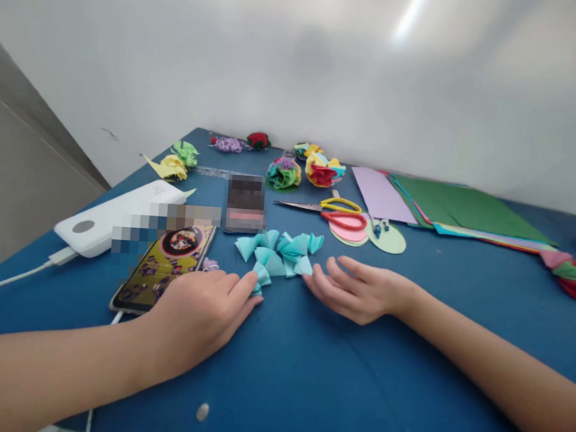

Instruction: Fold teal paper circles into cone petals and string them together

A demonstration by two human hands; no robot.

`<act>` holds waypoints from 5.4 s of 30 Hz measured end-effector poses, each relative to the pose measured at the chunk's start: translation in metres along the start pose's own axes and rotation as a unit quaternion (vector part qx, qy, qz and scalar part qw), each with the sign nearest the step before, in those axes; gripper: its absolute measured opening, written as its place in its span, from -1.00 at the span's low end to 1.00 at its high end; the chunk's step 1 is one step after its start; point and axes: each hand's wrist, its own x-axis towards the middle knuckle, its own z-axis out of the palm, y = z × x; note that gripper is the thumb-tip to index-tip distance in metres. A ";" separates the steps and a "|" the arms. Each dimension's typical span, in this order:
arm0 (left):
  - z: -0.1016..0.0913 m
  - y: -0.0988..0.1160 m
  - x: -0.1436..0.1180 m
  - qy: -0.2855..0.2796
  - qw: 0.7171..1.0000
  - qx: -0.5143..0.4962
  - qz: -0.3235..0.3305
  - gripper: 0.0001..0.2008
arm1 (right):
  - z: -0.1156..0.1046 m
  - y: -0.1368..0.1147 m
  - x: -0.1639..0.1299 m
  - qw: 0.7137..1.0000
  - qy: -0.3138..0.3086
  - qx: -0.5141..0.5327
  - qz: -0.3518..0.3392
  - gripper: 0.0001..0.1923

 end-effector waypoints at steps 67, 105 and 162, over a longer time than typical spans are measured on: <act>-0.049 0.006 0.006 -0.354 0.785 -0.496 -0.113 -0.62 | -0.052 -0.038 0.067 0.974 0.081 0.082 0.193 -0.84; -0.012 0.005 0.008 -0.058 0.989 -0.123 0.065 -0.77 | -0.051 -0.048 0.043 0.946 -0.038 0.098 0.306 -0.73; -0.018 0.003 0.009 -0.191 0.927 -0.322 0.025 -0.67 | -0.066 -0.042 0.030 0.969 0.008 0.088 0.231 -0.74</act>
